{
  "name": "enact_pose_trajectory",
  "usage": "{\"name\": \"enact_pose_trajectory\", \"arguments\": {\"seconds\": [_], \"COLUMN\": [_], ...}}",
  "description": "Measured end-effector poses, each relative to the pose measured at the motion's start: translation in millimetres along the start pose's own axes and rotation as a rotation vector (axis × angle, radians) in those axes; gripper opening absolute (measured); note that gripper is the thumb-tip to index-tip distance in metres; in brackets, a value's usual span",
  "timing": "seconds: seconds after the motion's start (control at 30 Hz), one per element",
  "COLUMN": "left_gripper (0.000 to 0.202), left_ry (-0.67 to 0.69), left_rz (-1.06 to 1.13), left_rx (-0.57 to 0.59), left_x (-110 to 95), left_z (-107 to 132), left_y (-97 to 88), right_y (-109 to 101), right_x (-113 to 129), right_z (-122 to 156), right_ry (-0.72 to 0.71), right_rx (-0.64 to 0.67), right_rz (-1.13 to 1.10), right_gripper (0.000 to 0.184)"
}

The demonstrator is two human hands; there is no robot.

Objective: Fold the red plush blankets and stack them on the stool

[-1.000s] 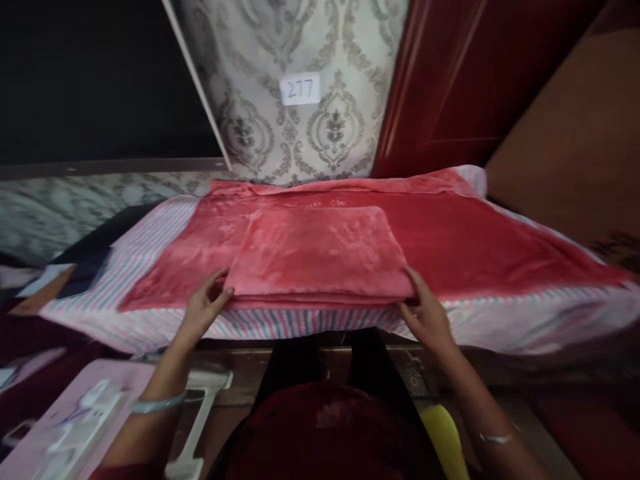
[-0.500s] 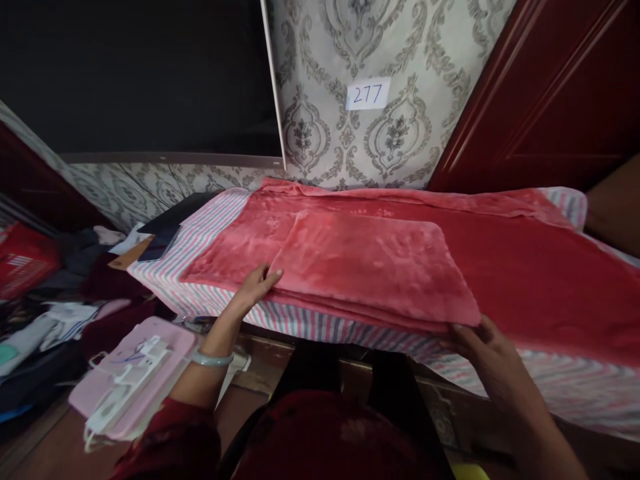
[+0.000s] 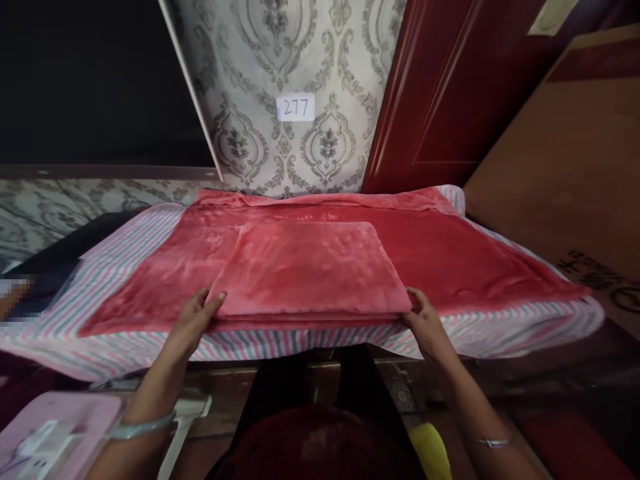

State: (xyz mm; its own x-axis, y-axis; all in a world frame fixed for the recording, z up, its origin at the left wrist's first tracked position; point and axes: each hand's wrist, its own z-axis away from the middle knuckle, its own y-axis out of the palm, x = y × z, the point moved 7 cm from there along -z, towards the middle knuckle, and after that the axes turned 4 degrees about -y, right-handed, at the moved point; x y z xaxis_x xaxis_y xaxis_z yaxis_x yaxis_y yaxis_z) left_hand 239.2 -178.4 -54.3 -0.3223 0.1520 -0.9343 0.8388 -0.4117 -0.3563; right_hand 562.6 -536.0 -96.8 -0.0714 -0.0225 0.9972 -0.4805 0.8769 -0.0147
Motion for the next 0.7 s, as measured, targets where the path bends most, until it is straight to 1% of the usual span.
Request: {"name": "enact_pose_trajectory", "arguments": {"seconds": [0.1, 0.17, 0.27, 0.37, 0.43, 0.47, 0.57, 0.63, 0.7], "left_gripper": [0.06, 0.065, 0.077, 0.084, 0.084, 0.081, 0.064, 0.056, 0.05], "left_ry": [-0.074, -0.127, -0.236, -0.292, -0.261, -0.225, -0.111, -0.092, -0.106], "left_rz": [0.039, 0.02, 0.016, 0.018, -0.016, -0.038, -0.058, -0.032, -0.004], "left_rx": [0.035, 0.009, -0.001, 0.0, 0.004, -0.004, -0.076, -0.136, -0.164], "left_x": [-2, -5, -5, -2, -3, -4, -9, -6, -3], "left_z": [3, 5, 4, -3, -8, -10, -13, -13, -13], "left_y": [1.0, -2.4, -5.8, -5.7, -2.6, -0.8, 3.0, 3.0, 1.7], "right_y": [-1, 1, 8, 16, 21, 21, 17, 13, 11], "right_x": [-6, -8, -7, -1, 0, -1, -6, -9, -11], "right_z": [3, 6, 10, 12, 10, 9, 3, 2, 3], "right_ry": [0.015, 0.077, 0.203, 0.24, 0.245, 0.239, 0.177, 0.137, 0.123], "right_rx": [0.006, 0.038, 0.117, 0.173, 0.181, 0.162, 0.034, -0.033, -0.053], "right_rz": [-0.036, -0.116, -0.254, -0.289, -0.291, -0.29, -0.251, -0.207, -0.173], "right_gripper": [0.057, 0.058, 0.066, 0.072, 0.073, 0.072, 0.062, 0.056, 0.053]}}
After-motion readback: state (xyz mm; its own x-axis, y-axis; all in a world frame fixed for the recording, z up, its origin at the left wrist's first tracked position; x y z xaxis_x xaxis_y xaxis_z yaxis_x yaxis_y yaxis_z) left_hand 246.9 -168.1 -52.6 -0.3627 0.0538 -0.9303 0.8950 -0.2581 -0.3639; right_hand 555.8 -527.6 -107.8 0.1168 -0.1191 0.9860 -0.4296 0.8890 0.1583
